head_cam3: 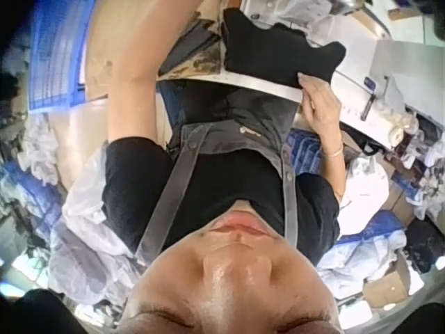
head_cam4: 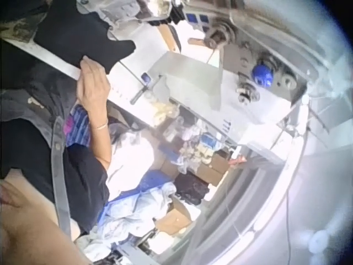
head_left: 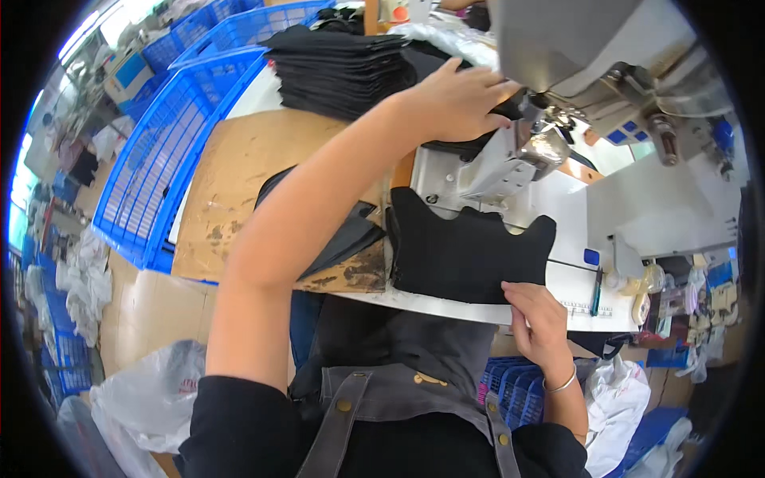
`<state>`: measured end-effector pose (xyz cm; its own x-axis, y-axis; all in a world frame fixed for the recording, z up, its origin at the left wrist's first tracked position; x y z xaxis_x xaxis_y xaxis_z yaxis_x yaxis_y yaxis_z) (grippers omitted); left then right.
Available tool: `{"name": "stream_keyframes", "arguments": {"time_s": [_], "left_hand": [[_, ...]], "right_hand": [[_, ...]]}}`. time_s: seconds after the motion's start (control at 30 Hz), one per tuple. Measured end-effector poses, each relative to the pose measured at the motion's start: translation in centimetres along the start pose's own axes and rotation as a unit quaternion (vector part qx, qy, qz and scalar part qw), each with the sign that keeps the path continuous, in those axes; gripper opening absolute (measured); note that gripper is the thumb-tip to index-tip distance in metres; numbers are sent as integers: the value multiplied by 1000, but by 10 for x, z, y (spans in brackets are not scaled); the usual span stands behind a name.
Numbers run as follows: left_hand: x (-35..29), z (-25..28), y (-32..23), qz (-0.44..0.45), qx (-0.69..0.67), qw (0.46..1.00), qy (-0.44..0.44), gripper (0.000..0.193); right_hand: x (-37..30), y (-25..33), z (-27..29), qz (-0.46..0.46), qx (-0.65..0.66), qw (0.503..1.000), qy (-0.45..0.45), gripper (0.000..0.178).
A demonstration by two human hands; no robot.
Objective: The recorder is assembling or aligning black shoe upper components at a manufacturing station.
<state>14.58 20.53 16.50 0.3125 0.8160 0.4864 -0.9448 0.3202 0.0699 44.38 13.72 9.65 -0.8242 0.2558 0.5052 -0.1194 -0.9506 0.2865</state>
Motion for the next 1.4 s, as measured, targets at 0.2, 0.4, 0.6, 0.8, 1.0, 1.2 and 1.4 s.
{"name": "stream_keyframes", "arguments": {"time_s": [0.2,0.4,0.6,0.8,1.0,1.2,1.4], "left_hand": [[-106,45,27,124,-121,984,-36,18],[-202,-2,36,266,-237,926,124,30],[-202,-7,36,287,-248,911,163,33],[-203,-9,37,305,-279,892,183,28],[-200,-12,42,199,-266,927,173,26],[-197,-14,48,203,-289,917,183,28],[-203,-19,41,201,-256,935,141,27]], "right_hand": [[0,-7,1,-19,36,999,-19,27],[67,0,-30,81,65,995,9,26],[128,11,-81,120,68,989,55,21],[158,-4,-127,152,-17,978,142,22],[161,-7,-140,123,-24,976,180,32],[160,-1,-138,102,-54,971,210,33],[161,1,-138,100,-50,970,215,38]]}}
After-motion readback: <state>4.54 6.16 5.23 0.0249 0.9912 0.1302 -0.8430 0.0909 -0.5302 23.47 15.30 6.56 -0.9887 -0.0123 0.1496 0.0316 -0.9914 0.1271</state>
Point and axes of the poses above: each hand's wrist, its own x-axis towards the middle knuckle, its own z-axis out of the back of the hand, y = z × x, the point moved 1 cm from there along x, towards the middle knuckle, and after that the axes turned 1 degree about y, right-handed, at the moved point
